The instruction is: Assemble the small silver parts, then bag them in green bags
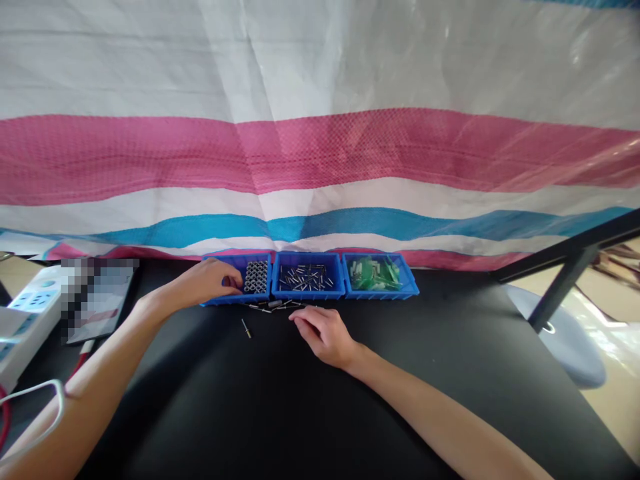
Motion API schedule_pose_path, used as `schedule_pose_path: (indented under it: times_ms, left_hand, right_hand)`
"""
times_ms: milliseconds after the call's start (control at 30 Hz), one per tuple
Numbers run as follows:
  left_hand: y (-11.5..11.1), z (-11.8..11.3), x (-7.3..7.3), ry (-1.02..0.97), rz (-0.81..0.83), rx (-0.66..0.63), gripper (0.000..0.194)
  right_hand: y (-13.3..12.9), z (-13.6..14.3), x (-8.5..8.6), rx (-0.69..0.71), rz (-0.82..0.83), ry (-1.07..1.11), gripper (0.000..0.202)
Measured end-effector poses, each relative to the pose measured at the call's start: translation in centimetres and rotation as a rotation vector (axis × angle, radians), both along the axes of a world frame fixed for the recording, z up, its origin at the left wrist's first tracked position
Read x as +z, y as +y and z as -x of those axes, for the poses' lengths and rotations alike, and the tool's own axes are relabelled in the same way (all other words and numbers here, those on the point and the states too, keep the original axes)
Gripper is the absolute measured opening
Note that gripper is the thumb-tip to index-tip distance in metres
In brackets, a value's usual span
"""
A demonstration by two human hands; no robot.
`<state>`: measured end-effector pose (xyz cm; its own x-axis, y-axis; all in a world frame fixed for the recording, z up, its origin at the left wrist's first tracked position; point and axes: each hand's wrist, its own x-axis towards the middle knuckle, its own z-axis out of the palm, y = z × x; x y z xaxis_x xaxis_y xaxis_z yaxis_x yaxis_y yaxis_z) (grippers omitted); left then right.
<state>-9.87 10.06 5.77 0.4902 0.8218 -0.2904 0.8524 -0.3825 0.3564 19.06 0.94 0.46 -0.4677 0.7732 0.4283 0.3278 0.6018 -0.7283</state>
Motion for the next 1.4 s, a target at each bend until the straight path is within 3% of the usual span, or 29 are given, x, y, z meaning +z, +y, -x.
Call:
schedule_pose_path:
  times_ms: [533,600,767,867,1000,1067,1200,1400]
  left_hand:
    - [0.5,0.3,-0.8,-0.031,-0.023,-0.031,0.021]
    - [0.1,0.5,-0.1,-0.065,-0.082,-0.024,0.023]
    - [-2.5,-0.8,3.5,-0.244,-0.436,0.004,0.026]
    - [-4.8,-2.8,4.5,-0.268,-0.397,-0.099,0.025]
    - [-7.0,-4.6,3.3,0.002,-0.218,-0.195,0.014]
    - [-7.7,-4.8,2.3,0.089,-0.152,-0.22,0.018]
    - [-8.3,-5.0,0.9,0.249,-0.229,-0.201,0.019]
    - [-8.5,-6.2,0.2,0.176,-0.227,-0.243,0.019]
  right_hand:
    - [0.0,0.0,0.0,0.004,-0.002,-0.005,0.02]
    - [0.0,0.0,-0.1,0.003,-0.015,-0.005,0.02]
    - [-0.1,0.2,-0.2,0.005,-0.054,-0.005,0.021]
    - [-0.3,0.2,-0.3,-0.019,-0.064,-0.017,0.021]
    - [-0.3,0.3,-0.7,-0.106,-0.07,-0.004,0.02]
    - [-0.3,0.3,-0.7,-0.12,-0.078,-0.01,0.02]
    - [-0.3,0.3,-0.6,-0.087,-0.115,-0.036,0.021]
    - [-0.2,0.4,-0.8,-0.109,-0.121,-0.042,0.022]
